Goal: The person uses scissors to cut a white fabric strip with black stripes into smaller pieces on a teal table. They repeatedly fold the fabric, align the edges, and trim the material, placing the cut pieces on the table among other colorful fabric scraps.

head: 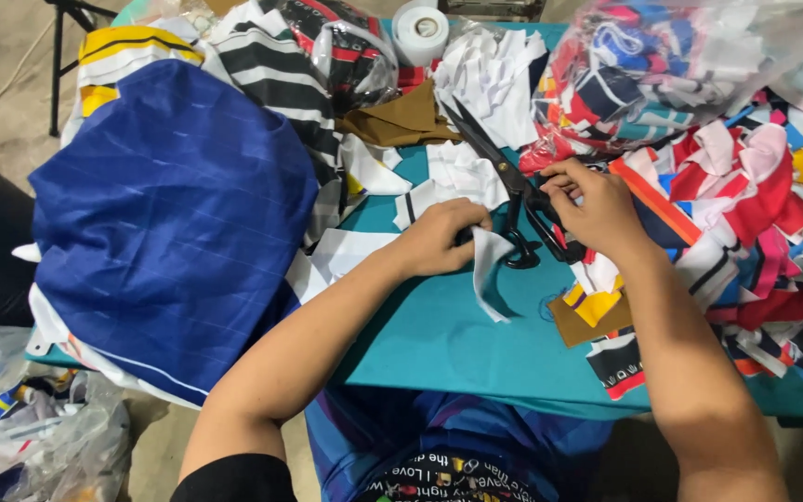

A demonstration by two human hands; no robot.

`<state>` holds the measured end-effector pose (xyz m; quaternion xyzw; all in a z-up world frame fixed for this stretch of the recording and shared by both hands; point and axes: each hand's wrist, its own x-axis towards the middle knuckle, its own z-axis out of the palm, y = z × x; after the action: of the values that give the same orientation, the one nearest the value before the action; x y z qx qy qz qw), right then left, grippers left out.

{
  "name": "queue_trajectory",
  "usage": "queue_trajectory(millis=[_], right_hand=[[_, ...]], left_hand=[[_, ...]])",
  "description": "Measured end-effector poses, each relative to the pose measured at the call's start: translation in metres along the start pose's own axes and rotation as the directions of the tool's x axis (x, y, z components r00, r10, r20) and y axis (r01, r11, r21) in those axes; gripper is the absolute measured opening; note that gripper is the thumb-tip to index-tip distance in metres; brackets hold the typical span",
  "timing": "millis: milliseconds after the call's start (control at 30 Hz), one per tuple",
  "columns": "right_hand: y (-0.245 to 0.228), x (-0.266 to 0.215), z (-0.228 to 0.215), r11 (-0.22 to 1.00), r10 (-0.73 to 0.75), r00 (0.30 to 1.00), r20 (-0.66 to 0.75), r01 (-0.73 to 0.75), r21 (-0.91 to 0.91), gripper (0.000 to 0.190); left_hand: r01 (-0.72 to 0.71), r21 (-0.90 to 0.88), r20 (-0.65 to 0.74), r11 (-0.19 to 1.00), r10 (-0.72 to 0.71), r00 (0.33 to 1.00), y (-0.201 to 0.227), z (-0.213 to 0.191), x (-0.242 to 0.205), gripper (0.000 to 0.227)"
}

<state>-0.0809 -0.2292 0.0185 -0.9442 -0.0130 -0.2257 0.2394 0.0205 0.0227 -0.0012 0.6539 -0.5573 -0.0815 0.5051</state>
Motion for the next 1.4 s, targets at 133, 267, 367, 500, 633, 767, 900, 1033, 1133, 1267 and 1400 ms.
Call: queue_trajectory(millis=[133, 267, 367, 500, 633, 767, 900, 1033, 1133, 1267, 1400], right_hand=[[-0.034, 0.014, -0.004, 0.989, -0.142, 0.979, -0.144, 0.148, 0.030, 0.030], [-0.085, 0.024, 0.010, 0.923, -0.262, 0.960, -0.099, 0.279, 0.266, 0.063], [-0.097, 0.029, 0.037, 0.887, -0.344, 0.938, -0.049, 0.342, 0.310, 0.079], [-0.116, 0.022, 0.051, 0.898, -0.372, 0.923, 0.093, 0.333, 0.286, 0.077], [-0.141, 0.016, 0.009, 0.952, -0.283, 0.910, 0.305, 0.227, 0.207, 0.068], [-0.147, 0.021, -0.048, 0.980, 0.196, 0.772, 0.604, -0.130, -0.151, 0.073], [-0.094, 0.018, -0.030, 0.947, -0.320, 0.920, -0.228, 0.314, -0.063, 0.023], [-0.041, -0.004, 0.009, 0.965, -0.251, 0.927, -0.280, 0.261, 0.000, 0.066], [-0.038, -0.010, 0.025, 0.970, -0.136, 0.973, -0.187, 0.169, 0.176, 0.063], [-0.052, -0.006, 0.018, 0.969, -0.020, 1.000, 0.007, 0.018, 0.245, 0.037], [-0.061, 0.000, 0.014, 0.928, -0.054, 0.990, 0.127, 0.003, 0.373, 0.087]], left_hand=[[0.001, 0.010, -0.016, 1.000, -0.001, 1.000, -0.009, 0.007, 0.000, 0.011], [-0.037, 0.016, -0.034, 0.999, 0.037, 0.999, -0.010, 0.017, -0.002, 0.011], [-0.096, 0.025, -0.075, 0.995, 0.097, 0.992, -0.017, 0.022, 0.000, 0.012], [-0.122, -0.027, -0.133, 0.992, 0.117, 0.984, -0.033, 0.024, -0.004, 0.016], [-0.069, -0.033, -0.121, 0.997, 0.065, 0.991, -0.025, 0.019, -0.002, 0.018], [0.043, -0.072, -0.146, 0.996, -0.054, 0.988, -0.021, 0.016, 0.000, 0.021], [0.100, -0.173, -0.194, 0.980, -0.133, 0.972, -0.023, 0.011, 0.000, 0.029], [0.102, -0.160, -0.205, 0.982, -0.134, 0.969, -0.017, 0.007, 0.004, 0.031], [0.119, -0.193, -0.193, 0.974, -0.156, 0.969, -0.010, 0.002, 0.004, 0.032], [0.134, -0.207, -0.232, 0.969, -0.182, 0.955, -0.013, 0.000, 0.005, 0.028], [0.125, -0.193, -0.257, 0.973, -0.173, 0.951, -0.023, 0.004, 0.001, 0.027]])
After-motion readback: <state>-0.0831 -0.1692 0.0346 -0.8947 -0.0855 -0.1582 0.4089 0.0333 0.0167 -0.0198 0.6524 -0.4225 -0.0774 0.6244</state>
